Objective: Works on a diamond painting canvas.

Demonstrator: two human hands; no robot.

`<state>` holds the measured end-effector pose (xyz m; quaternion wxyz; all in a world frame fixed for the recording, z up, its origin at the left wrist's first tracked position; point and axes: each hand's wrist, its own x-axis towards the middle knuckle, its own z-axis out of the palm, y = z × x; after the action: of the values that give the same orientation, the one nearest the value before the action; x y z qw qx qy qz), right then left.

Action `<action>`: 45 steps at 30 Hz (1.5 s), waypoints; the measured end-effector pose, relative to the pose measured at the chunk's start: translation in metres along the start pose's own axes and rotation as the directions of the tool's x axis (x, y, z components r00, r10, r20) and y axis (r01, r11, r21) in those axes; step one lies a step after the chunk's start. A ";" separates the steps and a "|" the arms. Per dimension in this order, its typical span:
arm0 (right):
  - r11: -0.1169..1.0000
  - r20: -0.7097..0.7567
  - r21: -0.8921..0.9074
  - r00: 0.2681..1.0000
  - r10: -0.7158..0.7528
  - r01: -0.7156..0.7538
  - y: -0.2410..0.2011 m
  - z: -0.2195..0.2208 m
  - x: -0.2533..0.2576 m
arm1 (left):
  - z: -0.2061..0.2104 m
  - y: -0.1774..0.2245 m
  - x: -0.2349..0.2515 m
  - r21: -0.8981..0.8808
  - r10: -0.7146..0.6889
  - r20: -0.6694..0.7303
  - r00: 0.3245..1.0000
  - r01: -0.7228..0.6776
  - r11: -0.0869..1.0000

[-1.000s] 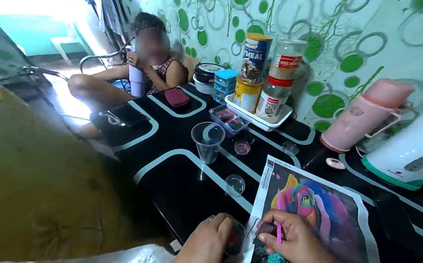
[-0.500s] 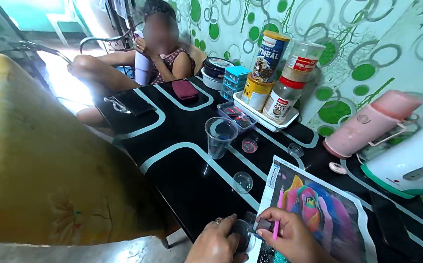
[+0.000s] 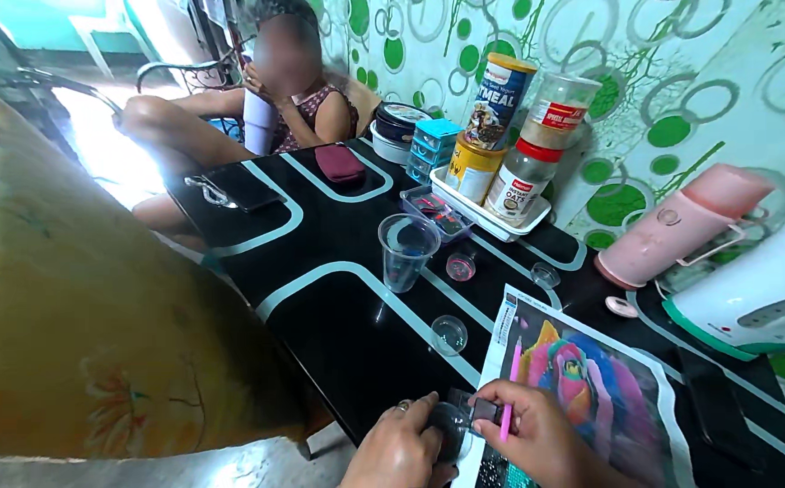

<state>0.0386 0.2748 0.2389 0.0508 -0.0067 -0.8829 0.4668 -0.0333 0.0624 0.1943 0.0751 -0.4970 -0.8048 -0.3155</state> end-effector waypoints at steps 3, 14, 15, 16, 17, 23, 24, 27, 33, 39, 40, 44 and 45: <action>1.000 -0.003 -0.006 1.000 -0.009 0.009 -0.001 -0.001 0.001 | -0.002 0.000 0.001 -0.003 -0.002 0.004 1.000 0.002 1.000; 0.911 -0.009 0.388 0.988 0.155 -0.139 0.009 0.002 -0.003 | -0.007 -0.003 0.002 -0.035 -0.022 0.047 0.999 0.024 0.999; 0.894 -0.010 0.422 0.985 0.173 -0.153 0.009 0.002 -0.003 | -0.007 -0.003 0.001 -0.043 -0.025 0.049 0.998 0.027 0.999; 0.879 -0.014 0.449 0.983 0.185 -0.159 0.010 0.002 -0.003 | -0.007 -0.003 0.001 -0.045 -0.025 0.044 0.999 0.027 0.999; 0.866 -0.016 0.473 0.981 0.193 -0.162 0.010 0.002 -0.003 | -0.007 -0.004 0.000 -0.044 -0.026 0.038 0.999 0.027 0.999; 0.753 -0.025 0.645 0.981 0.193 -0.132 0.006 -0.001 -0.002 | -0.015 -0.010 0.001 -0.130 -0.061 0.004 0.998 0.061 0.990; 0.733 -0.038 0.671 0.983 0.182 -0.110 0.005 -0.001 -0.002 | -0.019 -0.011 0.004 -0.167 -0.056 -0.028 0.998 0.050 0.985; 0.634 -0.073 0.772 0.983 0.169 -0.051 0.003 0.000 0.000 | -0.034 -0.010 0.029 -0.275 -0.014 -0.120 0.993 -0.020 0.961; 0.365 -0.044 0.931 0.982 0.184 -0.026 -0.011 -0.001 0.002 | -0.061 0.010 0.093 -0.412 0.086 -0.027 0.996 -0.089 0.907; 0.303 -0.092 0.953 0.972 0.218 0.022 -0.018 -0.006 0.001 | -0.071 0.036 0.143 -0.191 0.151 0.136 0.979 -0.123 0.974; 0.374 -0.148 0.925 0.967 0.209 0.061 -0.015 -0.009 0.002 | -0.073 0.041 0.153 -0.148 0.140 0.173 0.975 -0.115 0.982; 0.863 -0.495 0.377 0.860 -0.120 0.337 0.024 -0.033 -0.005 | -0.080 0.053 0.208 -0.027 0.035 0.284 0.958 -0.029 0.999; 0.902 -0.522 0.245 0.832 -0.186 0.355 0.033 -0.045 -0.013 | -0.078 0.052 0.224 0.001 0.007 0.298 0.955 -0.008 1.000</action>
<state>0.0545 0.3292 0.2358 0.3381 0.0116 -0.7414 0.5796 -0.1150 0.2013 0.3760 -0.0452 -0.5419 -0.8054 -0.2358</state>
